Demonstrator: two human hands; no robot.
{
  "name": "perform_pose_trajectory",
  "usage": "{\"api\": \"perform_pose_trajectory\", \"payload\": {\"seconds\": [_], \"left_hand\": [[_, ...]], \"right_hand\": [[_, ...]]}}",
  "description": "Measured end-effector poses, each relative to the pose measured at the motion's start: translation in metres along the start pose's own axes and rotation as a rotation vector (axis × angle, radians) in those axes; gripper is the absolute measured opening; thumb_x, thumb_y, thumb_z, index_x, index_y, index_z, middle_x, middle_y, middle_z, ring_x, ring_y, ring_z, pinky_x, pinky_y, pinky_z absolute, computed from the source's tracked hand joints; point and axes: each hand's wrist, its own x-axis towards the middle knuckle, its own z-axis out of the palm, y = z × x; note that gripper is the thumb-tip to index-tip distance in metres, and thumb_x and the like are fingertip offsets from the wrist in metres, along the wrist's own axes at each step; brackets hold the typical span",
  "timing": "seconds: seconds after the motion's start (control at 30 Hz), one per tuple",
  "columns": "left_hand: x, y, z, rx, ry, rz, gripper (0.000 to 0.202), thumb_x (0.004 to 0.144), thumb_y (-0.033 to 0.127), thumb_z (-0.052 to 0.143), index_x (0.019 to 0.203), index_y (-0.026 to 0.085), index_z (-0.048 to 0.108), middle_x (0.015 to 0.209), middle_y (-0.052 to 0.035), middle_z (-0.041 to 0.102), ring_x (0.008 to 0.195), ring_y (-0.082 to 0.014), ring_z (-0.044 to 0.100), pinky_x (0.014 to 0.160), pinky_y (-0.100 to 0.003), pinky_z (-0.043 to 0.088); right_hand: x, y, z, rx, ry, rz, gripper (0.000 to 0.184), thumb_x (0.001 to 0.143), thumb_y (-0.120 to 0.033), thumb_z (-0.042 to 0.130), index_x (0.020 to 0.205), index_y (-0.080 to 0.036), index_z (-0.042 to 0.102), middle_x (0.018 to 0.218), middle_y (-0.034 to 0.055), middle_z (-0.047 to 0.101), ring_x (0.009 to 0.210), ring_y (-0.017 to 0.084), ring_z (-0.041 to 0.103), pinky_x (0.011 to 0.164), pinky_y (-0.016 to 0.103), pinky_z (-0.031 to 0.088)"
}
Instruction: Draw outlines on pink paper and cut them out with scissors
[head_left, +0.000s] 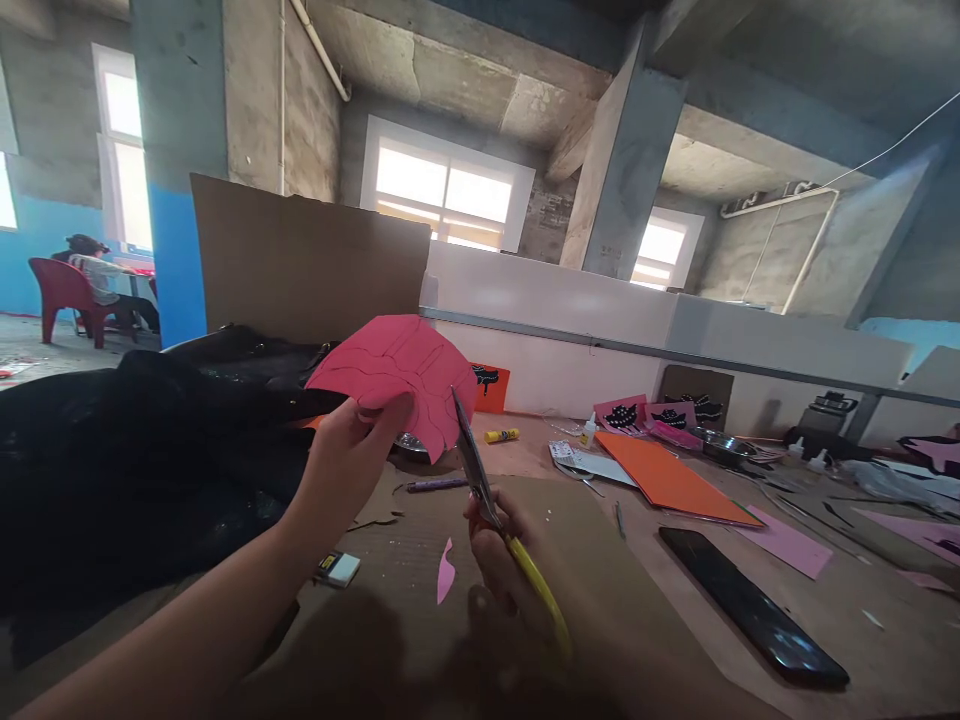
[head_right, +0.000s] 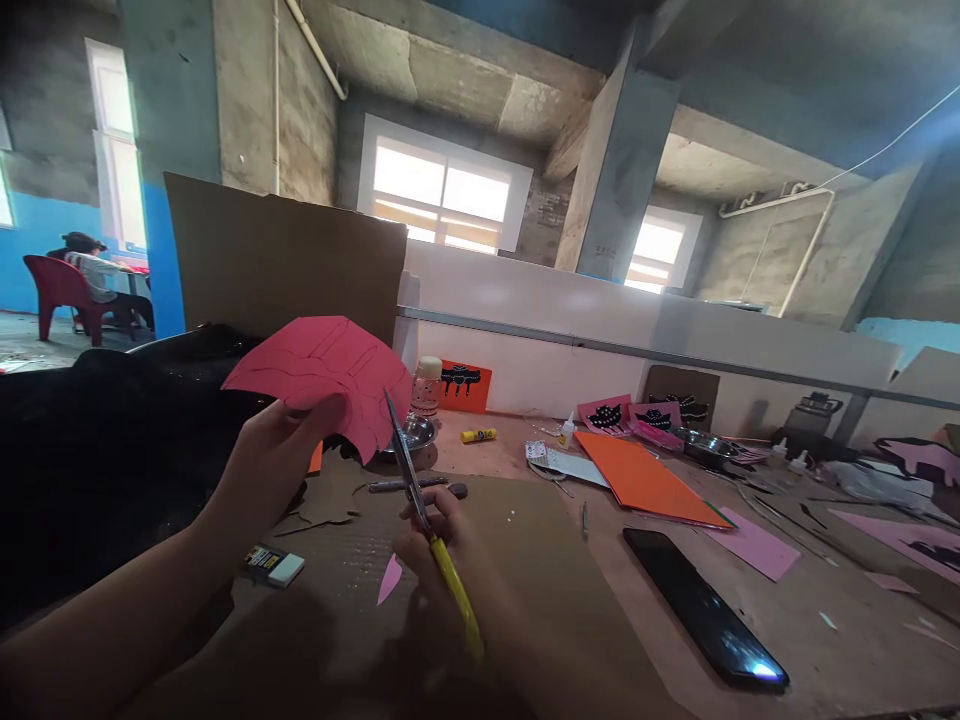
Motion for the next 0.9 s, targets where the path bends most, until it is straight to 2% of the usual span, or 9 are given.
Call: {"api": "perform_pose_trajectory", "payload": {"seconds": [0.1,0.17,0.27,0.37,0.47,0.67,0.77,0.9], "left_hand": [[-0.001,-0.002,0.003,-0.008,-0.085,0.066,0.024,0.088,0.039,0.060,0.073,0.022,0.064,0.074,0.0023,0.065,0.075,-0.0167,0.057,0.070,-0.025,0.043],[-0.002,-0.003,0.004,-0.004,-0.118,0.069,0.026,0.088,0.035,0.058,0.067,0.022,0.060,0.067,0.0039,0.060,0.068,-0.0148,0.053,0.064,-0.024,0.040],[-0.003,-0.001,0.004,0.019,-0.118,0.050,0.031,0.088,0.035,0.059,0.061,0.022,0.052,0.059,0.0060,0.049,0.059,-0.0127,0.043,0.057,-0.024,0.035],[-0.004,0.001,0.004,0.021,-0.114,0.022,0.039,0.089,0.037,0.057,0.057,0.022,0.043,0.053,0.0075,0.036,0.053,-0.0117,0.032,0.052,-0.025,0.030],[-0.005,0.003,0.005,0.003,-0.108,0.016,0.041,0.091,0.038,0.054,0.056,0.022,0.038,0.053,0.0073,0.030,0.053,-0.0114,0.029,0.050,-0.025,0.026],[-0.005,-0.002,0.005,0.090,-0.118,0.038,0.040,0.093,0.041,0.050,0.060,0.022,0.038,0.059,0.0063,0.031,0.057,-0.0113,0.029,0.052,-0.025,0.026],[-0.006,-0.005,0.005,0.107,-0.139,0.025,0.041,0.093,0.044,0.049,0.061,0.022,0.036,0.059,0.0066,0.029,0.056,-0.0112,0.028,0.051,-0.025,0.024],[-0.008,-0.006,0.006,0.123,-0.156,0.048,0.042,0.094,0.043,0.048,0.060,0.023,0.032,0.059,0.0066,0.027,0.056,-0.0111,0.026,0.050,-0.025,0.024]], "right_hand": [[0.012,0.012,0.004,0.039,0.023,-0.041,0.026,0.085,-0.041,0.069,0.095,-0.019,0.060,0.066,-0.0053,0.050,0.054,0.009,0.047,0.053,0.021,0.040],[0.021,0.023,0.006,0.050,0.023,-0.048,0.026,0.088,-0.040,0.067,0.096,-0.017,0.059,0.067,-0.0058,0.050,0.054,0.008,0.047,0.053,0.021,0.042],[0.028,0.037,0.008,0.056,0.016,-0.053,0.025,0.095,-0.039,0.061,0.101,-0.015,0.058,0.073,-0.0045,0.053,0.055,0.007,0.048,0.053,0.022,0.044],[0.029,0.045,0.010,0.060,0.015,-0.054,0.026,0.096,-0.040,0.060,0.102,-0.015,0.059,0.075,-0.0037,0.054,0.056,0.008,0.049,0.053,0.021,0.045],[0.030,0.048,0.011,0.067,0.010,-0.049,0.029,0.095,-0.043,0.060,0.101,-0.015,0.058,0.074,-0.0038,0.053,0.055,0.007,0.047,0.051,0.021,0.043],[0.027,0.048,0.013,0.097,-0.005,-0.055,0.051,0.078,-0.066,0.068,0.097,-0.020,0.054,0.066,-0.0063,0.043,0.051,0.006,0.034,0.048,0.020,0.033],[0.024,0.047,0.013,0.115,-0.016,-0.066,0.062,0.073,-0.078,0.063,0.098,-0.022,0.053,0.067,-0.0059,0.040,0.051,0.007,0.033,0.048,0.021,0.033],[0.021,0.044,0.013,0.130,-0.029,-0.068,0.068,0.072,-0.084,0.057,0.101,-0.023,0.052,0.070,-0.0053,0.040,0.049,0.007,0.034,0.046,0.021,0.034]]}}
